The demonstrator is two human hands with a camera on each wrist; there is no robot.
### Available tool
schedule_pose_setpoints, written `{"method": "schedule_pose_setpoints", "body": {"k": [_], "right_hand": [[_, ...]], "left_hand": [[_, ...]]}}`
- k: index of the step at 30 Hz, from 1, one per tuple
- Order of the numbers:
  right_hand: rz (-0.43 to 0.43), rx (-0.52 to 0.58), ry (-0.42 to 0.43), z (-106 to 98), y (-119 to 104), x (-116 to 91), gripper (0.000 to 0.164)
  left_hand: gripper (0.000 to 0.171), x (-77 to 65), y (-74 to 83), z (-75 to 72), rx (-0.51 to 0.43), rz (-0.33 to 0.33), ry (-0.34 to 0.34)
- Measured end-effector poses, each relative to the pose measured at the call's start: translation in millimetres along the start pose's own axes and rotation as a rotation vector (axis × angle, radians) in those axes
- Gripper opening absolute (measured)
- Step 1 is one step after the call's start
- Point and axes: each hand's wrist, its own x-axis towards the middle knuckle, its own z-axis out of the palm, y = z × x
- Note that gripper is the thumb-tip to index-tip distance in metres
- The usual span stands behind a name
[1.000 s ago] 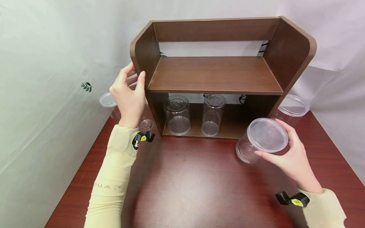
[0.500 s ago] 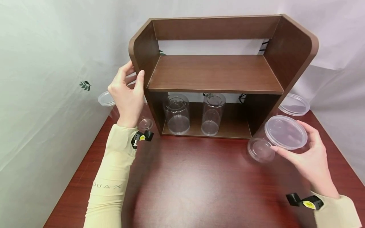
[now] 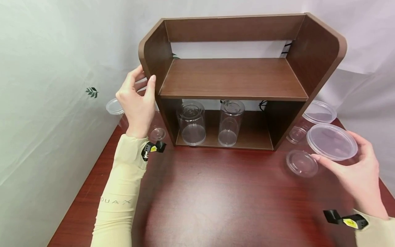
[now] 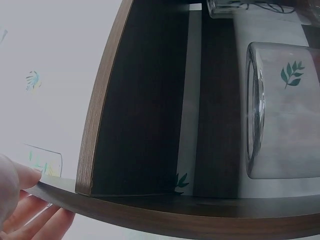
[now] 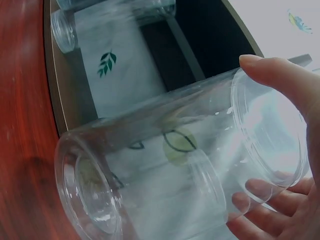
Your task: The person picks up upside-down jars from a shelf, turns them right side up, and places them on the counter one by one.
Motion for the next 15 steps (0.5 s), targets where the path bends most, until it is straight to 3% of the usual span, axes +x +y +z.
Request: {"method": "schedule_pose_setpoints", "body": {"k": [15], "right_hand": [[0.098,-0.045,0.137,-17,13,20,0.090]], "left_hand": [[0.029,0.2,-0.8,0.4,-0.010,-0.012,0.002]]}}
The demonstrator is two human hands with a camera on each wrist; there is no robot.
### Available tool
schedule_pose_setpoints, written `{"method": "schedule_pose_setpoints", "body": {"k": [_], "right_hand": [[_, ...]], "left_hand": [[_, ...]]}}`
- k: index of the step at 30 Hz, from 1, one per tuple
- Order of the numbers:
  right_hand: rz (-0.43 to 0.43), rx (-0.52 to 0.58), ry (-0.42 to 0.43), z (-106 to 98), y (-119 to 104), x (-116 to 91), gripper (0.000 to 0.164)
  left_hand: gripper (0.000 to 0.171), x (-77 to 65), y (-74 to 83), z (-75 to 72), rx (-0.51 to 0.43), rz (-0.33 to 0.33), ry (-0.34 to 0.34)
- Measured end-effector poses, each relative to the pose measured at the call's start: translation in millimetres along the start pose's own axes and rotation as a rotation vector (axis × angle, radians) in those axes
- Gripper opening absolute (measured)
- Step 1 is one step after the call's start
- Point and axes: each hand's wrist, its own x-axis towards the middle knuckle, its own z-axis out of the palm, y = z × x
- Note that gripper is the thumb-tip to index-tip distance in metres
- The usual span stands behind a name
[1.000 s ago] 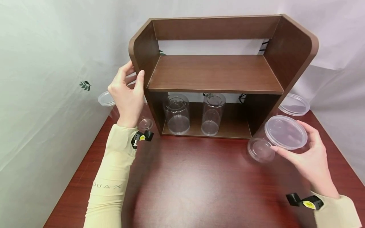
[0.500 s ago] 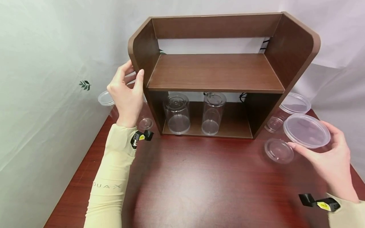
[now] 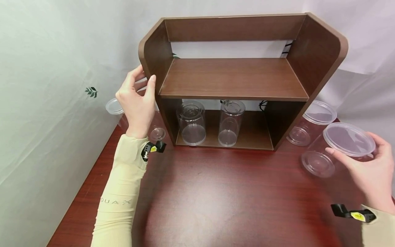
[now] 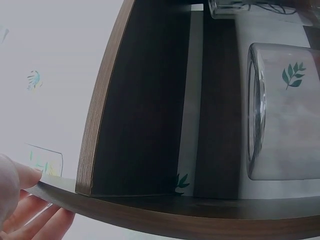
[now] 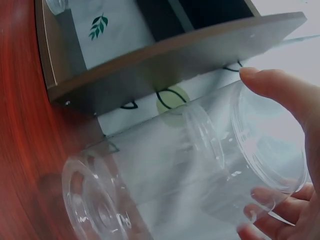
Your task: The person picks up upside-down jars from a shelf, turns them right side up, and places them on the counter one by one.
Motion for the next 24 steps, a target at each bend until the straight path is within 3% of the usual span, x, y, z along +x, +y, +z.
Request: {"method": "schedule_pose_setpoints", "body": {"k": [10,19,24], "right_hand": [[0.081,-0.023,0.048,-10,10,13,0.091],[0.132,-0.211,0.045,-11,14,23,0.101],[0.149,-0.226,0.098,-8,13,38,0.097]], "left_hand": [[0.030,-0.6,3.0,-0.8,0.018,0.004,-0.005],[0.030,-0.6,1.5,-1.2,0.015,0.003,-0.004],[0.030,-0.4,-0.5,-0.8,0.011,0.009,-0.006]]}}
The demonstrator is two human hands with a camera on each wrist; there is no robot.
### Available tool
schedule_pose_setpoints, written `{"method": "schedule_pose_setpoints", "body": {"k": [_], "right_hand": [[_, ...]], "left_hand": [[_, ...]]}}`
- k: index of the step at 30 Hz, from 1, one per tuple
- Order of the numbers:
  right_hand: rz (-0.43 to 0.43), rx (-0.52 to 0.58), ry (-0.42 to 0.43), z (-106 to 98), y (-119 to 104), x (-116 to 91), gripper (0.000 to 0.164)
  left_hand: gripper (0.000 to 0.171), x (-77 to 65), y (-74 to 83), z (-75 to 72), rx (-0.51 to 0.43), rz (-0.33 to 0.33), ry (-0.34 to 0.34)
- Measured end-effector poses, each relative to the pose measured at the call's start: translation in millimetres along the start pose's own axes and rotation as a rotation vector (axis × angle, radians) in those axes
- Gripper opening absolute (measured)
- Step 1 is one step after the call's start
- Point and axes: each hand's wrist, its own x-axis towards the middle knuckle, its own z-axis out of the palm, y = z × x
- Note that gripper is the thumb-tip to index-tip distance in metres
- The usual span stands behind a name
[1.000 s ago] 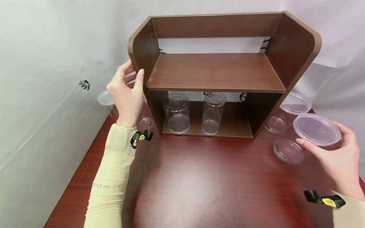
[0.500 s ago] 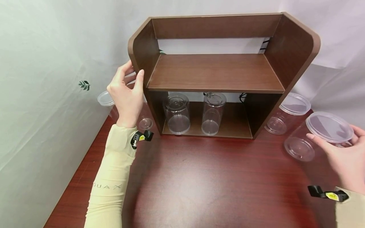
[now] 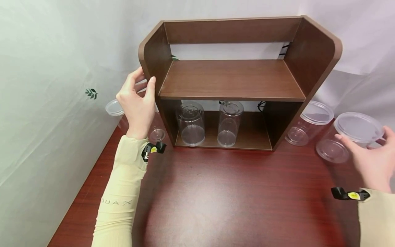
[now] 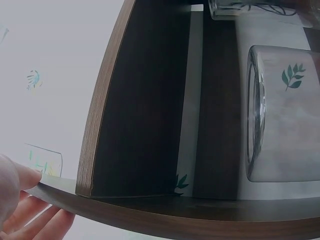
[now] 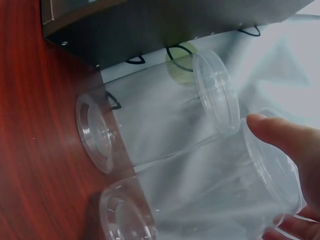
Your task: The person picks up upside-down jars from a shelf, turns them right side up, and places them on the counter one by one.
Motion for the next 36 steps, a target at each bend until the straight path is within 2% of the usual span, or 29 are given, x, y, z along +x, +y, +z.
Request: {"method": "schedule_pose_setpoints", "body": {"k": [6,9,14,21,25,30,33,36], "right_hand": [[-0.040,0.031,0.049,10,-1,20,0.090],[-0.058,0.012,0.056,15,0,29,0.088],[-0.063,-0.068,0.041,20,0,39,0.087],[-0.022,-0.069,0.017,24,-1,43,0.077],[0.002,-0.064,-0.031,25,1,48,0.084],[-0.012,-0.028,-0.015,22,-5,37,0.092],[-0.022,0.021,0.034,19,-13,23,0.085],[-0.071,0.067,0.073,16,-25,9,0.080]], "left_hand": [[0.030,0.4,0.8,-0.5,-0.017,-0.013,-0.005],[0.030,0.2,0.9,-0.6,-0.021,-0.014,-0.007],[0.030,-0.3,0.6,-0.3,-0.014,-0.010,-0.005],[0.030,-0.1,0.0,0.6,0.000,-0.006,0.010],[0.030,-0.4,-0.3,0.0,-0.002,-0.010,0.013],[0.029,-0.8,0.1,0.0,0.000,-0.008,0.015],[0.030,-0.5,0.2,0.7,0.000,-0.006,0.009],[0.030,0.1,-0.3,0.3,0.005,-0.005,0.002]]}}
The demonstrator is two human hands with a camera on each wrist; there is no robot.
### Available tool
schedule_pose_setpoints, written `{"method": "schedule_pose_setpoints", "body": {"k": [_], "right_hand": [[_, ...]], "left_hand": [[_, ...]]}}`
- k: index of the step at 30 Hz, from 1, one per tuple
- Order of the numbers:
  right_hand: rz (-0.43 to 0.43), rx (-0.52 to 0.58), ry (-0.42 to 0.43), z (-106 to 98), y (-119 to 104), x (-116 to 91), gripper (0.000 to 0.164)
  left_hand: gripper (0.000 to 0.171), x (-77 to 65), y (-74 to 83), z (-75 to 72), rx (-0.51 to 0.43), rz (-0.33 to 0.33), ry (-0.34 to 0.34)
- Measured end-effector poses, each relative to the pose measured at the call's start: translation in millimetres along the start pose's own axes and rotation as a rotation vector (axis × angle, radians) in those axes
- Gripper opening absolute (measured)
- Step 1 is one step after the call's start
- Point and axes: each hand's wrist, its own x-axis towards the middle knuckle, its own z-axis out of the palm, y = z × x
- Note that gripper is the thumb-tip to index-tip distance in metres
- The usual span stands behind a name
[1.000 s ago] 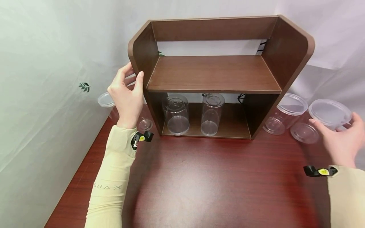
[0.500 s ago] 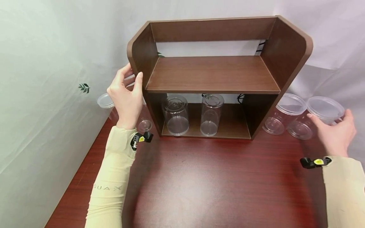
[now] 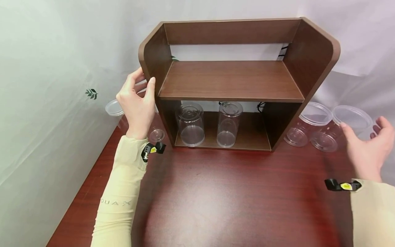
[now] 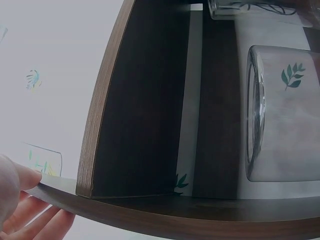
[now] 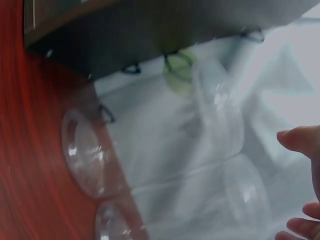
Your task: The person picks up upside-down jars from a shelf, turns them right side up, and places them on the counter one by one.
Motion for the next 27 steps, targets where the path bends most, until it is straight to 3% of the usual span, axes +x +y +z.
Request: {"method": "schedule_pose_setpoints", "body": {"k": [4,10,22,27], "right_hand": [[-0.086,0.125,0.015,-3,-16,-16,0.074],[-0.127,0.318,-0.011,-7,-41,-34,0.067],[-0.283,0.397,-0.114,-2,-58,-66,0.065],[-0.338,0.355,-0.167,3,-62,-75,0.067]], "left_hand": [[0.030,-0.2,0.2,0.2,0.003,-0.001,-0.006],[0.030,-0.4,2.0,-0.4,-0.008,-0.004,-0.004],[0.029,-0.3,3.9,-1.1,-0.016,-0.007,-0.002],[0.029,0.0,2.8,-0.6,-0.012,-0.007,0.002]]}}
